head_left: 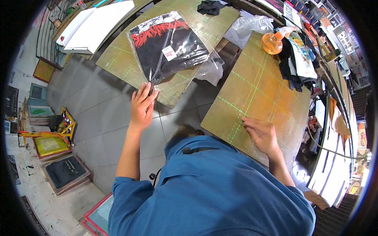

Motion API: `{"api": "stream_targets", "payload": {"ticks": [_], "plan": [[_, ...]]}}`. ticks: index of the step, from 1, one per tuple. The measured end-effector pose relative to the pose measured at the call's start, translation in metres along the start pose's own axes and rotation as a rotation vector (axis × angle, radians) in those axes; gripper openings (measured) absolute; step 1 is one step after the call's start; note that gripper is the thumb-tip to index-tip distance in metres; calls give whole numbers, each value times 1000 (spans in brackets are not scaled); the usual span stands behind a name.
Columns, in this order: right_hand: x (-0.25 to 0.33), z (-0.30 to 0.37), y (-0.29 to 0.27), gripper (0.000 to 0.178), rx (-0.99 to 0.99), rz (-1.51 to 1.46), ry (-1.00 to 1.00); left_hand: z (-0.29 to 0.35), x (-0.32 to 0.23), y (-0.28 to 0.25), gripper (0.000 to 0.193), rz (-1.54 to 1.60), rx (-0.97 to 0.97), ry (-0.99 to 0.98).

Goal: The person folds a black t-shirt with a red graphic, places it into a clear plastic bag, and then puts the bagged shirt into a white cardboard box. The person also handles a small card and places it inside the box before closing the lid.

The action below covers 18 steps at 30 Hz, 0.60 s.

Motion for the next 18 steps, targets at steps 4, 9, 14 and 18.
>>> {"api": "stream_targets", "payload": {"ticks": [4,9,14,18], "plan": [[-10,-26,-21,15,-47,138,-62,-14,-15,-11,32,-25,-136,108],[5,-115,-4,22,-247,173,-474,-23,-10,-19,35,-31,-175,82],[-8,-184,57,33,-20,213,-661,-45,-21,-12,36,-198,-115,202],[-18,-200,86,27,158,142,-747,-39,-15,-4,23,-256,5,288]]}}
Point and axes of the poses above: each hand's wrist, its own z-axis away from the middle knuckle, its own y-axis out of the palm, x = y × z, the point moved 8 cm from there along -z, towards the middle knuckle, and after that the axes turned 14 degrees about -x, right-handed, at the moved point
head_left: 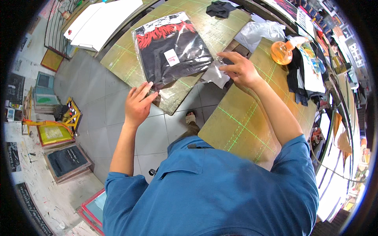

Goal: The person folds a black t-shirt with a red graphic, places it into a clear plastic bag, and then puts the bagged shirt into a white cardboard box. The person also handles a small card and places it inside the box before closing the lid.

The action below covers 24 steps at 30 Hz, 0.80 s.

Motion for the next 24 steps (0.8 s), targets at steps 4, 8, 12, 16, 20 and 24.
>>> {"api": "stream_targets", "payload": {"ticks": [4,8,12,16,20,24], "plan": [[-8,0,1,18,-101,-213,32,8,8,-3,19,139,-89,-172],[-15,0,4,12,-75,-323,138,14,13,0,15,250,-88,-284],[-21,2,11,8,-50,-475,210,16,14,0,16,290,-50,-294],[-21,1,9,9,-60,-490,191,13,11,-1,19,251,-91,-272],[-9,-1,5,12,-82,-445,88,5,6,2,21,193,-97,-290],[-16,3,10,12,-5,-485,125,9,7,10,20,178,-2,-201]]}}
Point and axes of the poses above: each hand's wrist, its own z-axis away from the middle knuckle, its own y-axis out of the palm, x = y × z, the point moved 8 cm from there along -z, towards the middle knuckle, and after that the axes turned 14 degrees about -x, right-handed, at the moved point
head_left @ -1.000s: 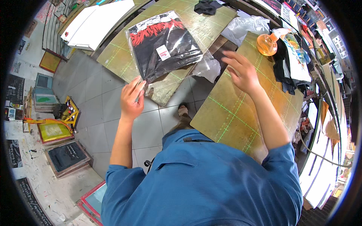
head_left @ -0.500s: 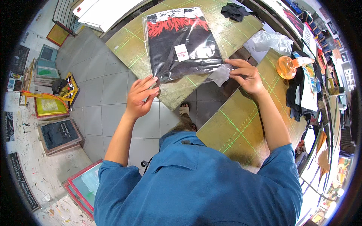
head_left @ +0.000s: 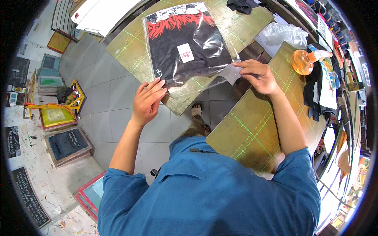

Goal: The person folds a black t-shirt with a red graphic, places it into a clear plastic bag, and then puts the bagged shirt into a white cardboard box. The person also handles a small card and places it inside the box before closing the lid.

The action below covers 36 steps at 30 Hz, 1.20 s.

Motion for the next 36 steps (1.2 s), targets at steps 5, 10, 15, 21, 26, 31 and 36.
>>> {"api": "stream_targets", "payload": {"ticks": [5,10,15,21,26,31,36], "plan": [[-29,7,1,14,-69,-254,353,7,11,0,12,72,74,-145],[-37,10,4,16,-49,-292,573,4,24,-2,10,222,97,-382],[-44,13,6,19,-67,-320,720,12,44,5,16,458,-112,-665],[-49,9,6,19,-140,-221,806,9,44,5,15,444,-372,-898],[-50,7,6,16,-196,-69,808,16,46,8,10,303,-510,-998],[-54,4,3,21,-224,64,827,4,38,1,18,-44,-500,-779],[-60,2,8,18,-187,34,1003,2,43,5,18,-108,-430,-753]]}}
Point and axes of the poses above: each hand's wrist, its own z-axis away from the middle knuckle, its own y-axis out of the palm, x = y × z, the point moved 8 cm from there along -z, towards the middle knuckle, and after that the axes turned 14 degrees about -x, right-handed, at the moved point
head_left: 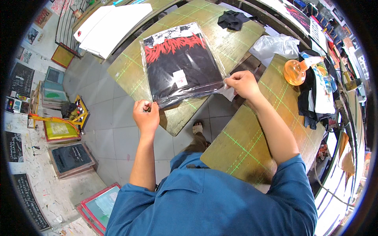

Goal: The person folds a black t-shirt with a red graphic, places it into a clear plastic bag, and then puts the bagged shirt into a white cardboard box. The person also handles a small card and places it inside the box before closing the lid.

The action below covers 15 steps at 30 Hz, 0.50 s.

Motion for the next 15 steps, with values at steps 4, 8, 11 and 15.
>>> {"api": "stream_targets", "payload": {"ticks": [4,8,11,15], "plan": [[-4,-8,-2,14,-85,129,-47,-1,-2,2,12,-51,37,-49],[0,-6,-1,12,-190,426,-267,5,-15,1,12,-89,-8,87],[-1,-10,-9,12,-269,267,-243,7,-12,3,14,-83,1,61],[36,15,-38,17,-490,-20,-417,9,-6,3,17,-67,6,22]]}}
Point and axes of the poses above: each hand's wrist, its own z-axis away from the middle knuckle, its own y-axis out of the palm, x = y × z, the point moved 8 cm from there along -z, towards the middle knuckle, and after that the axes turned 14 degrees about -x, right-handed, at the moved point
